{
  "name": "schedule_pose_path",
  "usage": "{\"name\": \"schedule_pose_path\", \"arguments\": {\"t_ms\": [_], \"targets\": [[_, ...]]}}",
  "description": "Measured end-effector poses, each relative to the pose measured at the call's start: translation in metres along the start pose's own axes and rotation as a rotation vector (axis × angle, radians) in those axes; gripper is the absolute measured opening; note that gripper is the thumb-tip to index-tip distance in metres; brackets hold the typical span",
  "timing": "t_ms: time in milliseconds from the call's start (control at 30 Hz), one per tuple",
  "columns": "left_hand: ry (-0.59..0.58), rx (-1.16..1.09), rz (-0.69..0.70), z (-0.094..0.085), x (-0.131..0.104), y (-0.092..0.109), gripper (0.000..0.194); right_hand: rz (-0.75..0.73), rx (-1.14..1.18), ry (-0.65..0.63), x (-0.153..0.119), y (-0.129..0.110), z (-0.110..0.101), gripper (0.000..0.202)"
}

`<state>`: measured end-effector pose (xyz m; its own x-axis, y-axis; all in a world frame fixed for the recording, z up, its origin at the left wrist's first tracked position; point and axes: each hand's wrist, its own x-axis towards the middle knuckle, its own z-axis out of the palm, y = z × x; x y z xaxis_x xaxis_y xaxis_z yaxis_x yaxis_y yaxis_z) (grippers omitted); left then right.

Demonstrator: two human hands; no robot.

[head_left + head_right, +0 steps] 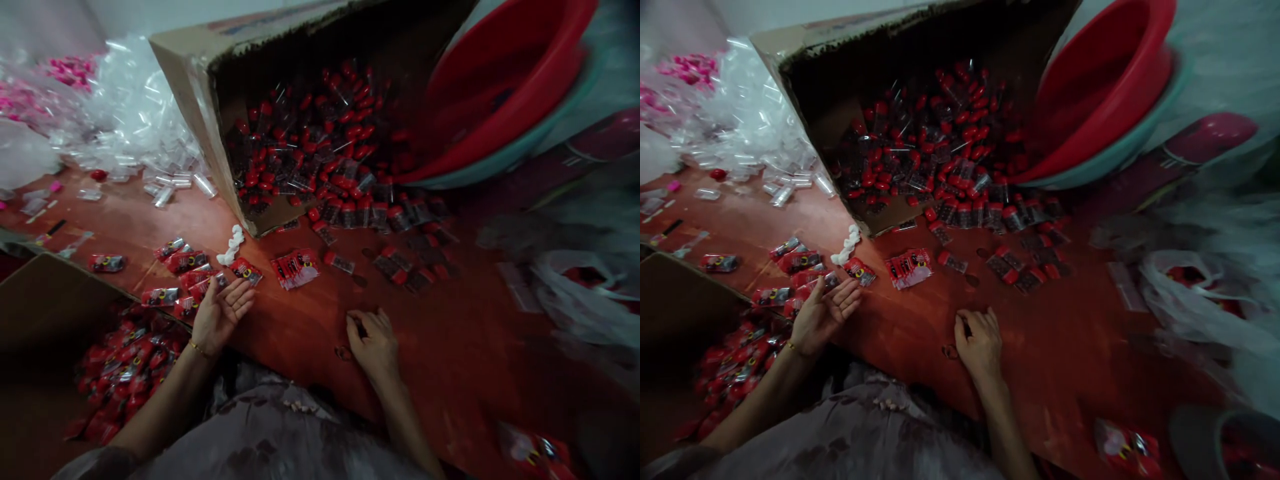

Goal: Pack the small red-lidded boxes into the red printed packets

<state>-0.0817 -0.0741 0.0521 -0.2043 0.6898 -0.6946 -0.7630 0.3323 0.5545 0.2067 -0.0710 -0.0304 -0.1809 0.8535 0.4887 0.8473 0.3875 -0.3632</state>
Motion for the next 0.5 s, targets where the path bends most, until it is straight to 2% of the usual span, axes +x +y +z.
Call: {"name": "schedule_pose_path", "arguments": {"t_ms": [33, 100, 167, 233, 300, 333, 400, 433, 500], "targets": [[-0.044, 0.053, 0.007, 0.003, 0.000, 0.005, 0.047, -0.005, 0.000, 0.005, 0.000, 0.000, 0.000, 0.013], [-0.118, 0.234, 0.185, 0.006, 0.006, 0.020, 0.042, -0.014, 0.002, 0.012, 0.000, 0.000, 0.001, 0.013], [-0.137, 0.626, 0.500, 0.008, 0.018, 0.042, 0.041, -0.014, 0.006, 0.010, 0.000, 0.000, 0.001, 0.013], [-0.078, 1.199, 0.784, 0.008, 0.036, 0.068, 0.041, -0.006, 0.011, 0.003, 0.000, 0.000, 0.000, 0.013], [-0.058, 1.448, 0.819, 0.008, 0.055, 0.091, 0.034, 0.008, 0.018, -0.006, 0.000, -0.001, 0.000, 0.013], [-0.046, 1.740, 0.850, 0.009, 0.063, 0.101, 0.031, 0.015, 0.021, -0.009, 0.001, -0.001, 0.000, 0.013], [-0.112, 2.164, 0.847, 0.012, 0.077, 0.114, 0.024, 0.026, 0.027, -0.010, 0.001, -0.002, -0.001, 0.013], [-0.161, 2.304, 0.840, 0.014, 0.082, 0.117, 0.022, 0.029, 0.031, -0.010, 0.002, -0.003, -0.001, 0.013], [-0.249, 2.337, 0.802, 0.018, 0.092, 0.119, 0.021, 0.038, 0.038, -0.006, 0.003, -0.003, -0.002, 0.013]]}}
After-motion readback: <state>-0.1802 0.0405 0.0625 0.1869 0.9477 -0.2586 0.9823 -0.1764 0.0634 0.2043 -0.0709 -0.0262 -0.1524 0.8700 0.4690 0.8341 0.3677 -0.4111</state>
